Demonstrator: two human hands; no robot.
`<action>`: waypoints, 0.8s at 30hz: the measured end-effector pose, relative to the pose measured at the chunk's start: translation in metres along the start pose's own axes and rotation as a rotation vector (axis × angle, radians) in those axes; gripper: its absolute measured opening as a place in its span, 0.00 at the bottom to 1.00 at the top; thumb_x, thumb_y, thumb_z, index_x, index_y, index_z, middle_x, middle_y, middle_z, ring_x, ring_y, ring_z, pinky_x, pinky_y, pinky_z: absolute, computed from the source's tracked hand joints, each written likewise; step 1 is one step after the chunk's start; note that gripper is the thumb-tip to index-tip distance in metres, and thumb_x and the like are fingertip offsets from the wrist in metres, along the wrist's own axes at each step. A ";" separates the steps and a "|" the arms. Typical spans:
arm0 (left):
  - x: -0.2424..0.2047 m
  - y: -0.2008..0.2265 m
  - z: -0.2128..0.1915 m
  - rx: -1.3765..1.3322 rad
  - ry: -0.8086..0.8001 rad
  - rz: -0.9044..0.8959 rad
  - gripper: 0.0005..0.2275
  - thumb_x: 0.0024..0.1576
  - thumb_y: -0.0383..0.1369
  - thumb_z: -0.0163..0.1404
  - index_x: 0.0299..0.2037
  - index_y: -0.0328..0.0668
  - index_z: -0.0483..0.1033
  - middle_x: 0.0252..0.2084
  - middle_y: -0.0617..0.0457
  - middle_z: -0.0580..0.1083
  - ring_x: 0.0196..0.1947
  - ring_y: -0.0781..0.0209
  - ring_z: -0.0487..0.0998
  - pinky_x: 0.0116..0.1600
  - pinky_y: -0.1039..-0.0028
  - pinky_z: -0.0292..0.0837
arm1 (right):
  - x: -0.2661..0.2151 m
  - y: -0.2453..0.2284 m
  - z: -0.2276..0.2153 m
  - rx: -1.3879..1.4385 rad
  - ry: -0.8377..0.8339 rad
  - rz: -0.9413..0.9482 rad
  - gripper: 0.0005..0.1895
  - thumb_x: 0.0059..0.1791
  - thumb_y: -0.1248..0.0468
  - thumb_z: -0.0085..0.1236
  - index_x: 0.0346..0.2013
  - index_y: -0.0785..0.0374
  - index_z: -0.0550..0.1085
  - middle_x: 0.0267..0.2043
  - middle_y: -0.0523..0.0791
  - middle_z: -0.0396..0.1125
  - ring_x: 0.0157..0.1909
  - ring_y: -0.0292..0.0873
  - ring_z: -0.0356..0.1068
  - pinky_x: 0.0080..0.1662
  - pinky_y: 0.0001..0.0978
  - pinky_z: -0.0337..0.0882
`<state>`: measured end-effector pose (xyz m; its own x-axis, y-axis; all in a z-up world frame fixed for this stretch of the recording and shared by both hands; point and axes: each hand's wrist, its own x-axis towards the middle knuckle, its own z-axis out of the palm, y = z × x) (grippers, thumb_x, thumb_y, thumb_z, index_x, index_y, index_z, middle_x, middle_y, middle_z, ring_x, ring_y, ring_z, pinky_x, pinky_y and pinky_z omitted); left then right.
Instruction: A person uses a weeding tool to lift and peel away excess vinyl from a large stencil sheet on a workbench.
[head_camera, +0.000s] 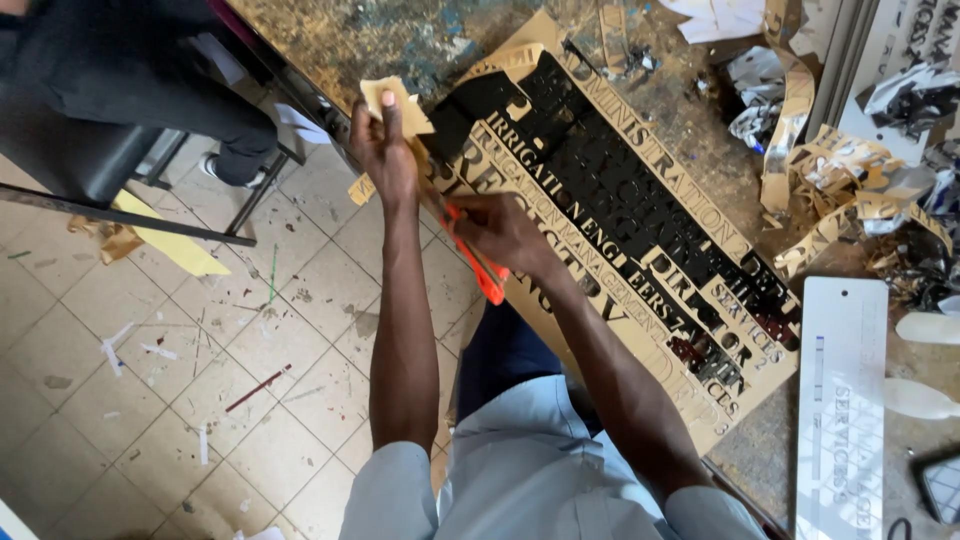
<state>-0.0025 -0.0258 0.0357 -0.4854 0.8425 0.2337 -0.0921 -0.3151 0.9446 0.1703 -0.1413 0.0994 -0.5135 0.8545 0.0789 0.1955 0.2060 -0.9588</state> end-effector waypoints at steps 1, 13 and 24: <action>0.009 -0.007 -0.002 -0.005 -0.001 0.017 0.17 0.67 0.53 0.55 0.39 0.51 0.75 0.33 0.61 0.67 0.34 0.69 0.67 0.41 0.73 0.67 | -0.004 0.006 0.003 -0.006 0.002 -0.017 0.13 0.59 0.63 0.48 0.45 0.63 0.81 0.28 0.39 0.66 0.22 0.32 0.56 0.25 0.27 0.56; -0.032 0.046 0.018 0.343 -0.007 0.835 0.24 0.49 0.08 0.42 0.48 0.43 0.82 0.53 0.49 0.72 0.57 0.53 0.75 0.68 0.55 0.70 | -0.055 -0.006 -0.042 0.254 0.561 0.161 0.26 0.59 0.65 0.58 0.72 0.74 0.74 0.36 0.59 0.79 0.40 0.52 0.83 0.41 0.40 0.81; -0.041 0.006 0.031 0.879 -0.815 0.484 0.15 0.60 0.17 0.59 0.56 0.36 0.85 0.64 0.45 0.77 0.72 0.41 0.72 0.73 0.51 0.71 | -0.072 -0.007 -0.043 0.212 0.640 0.132 0.25 0.61 0.66 0.55 0.72 0.76 0.72 0.37 0.59 0.78 0.39 0.52 0.80 0.38 0.42 0.79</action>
<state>0.0439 -0.0488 0.0391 0.3870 0.8440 0.3713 0.6932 -0.5318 0.4864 0.2413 -0.1838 0.1124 0.1109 0.9930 0.0409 0.0215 0.0388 -0.9990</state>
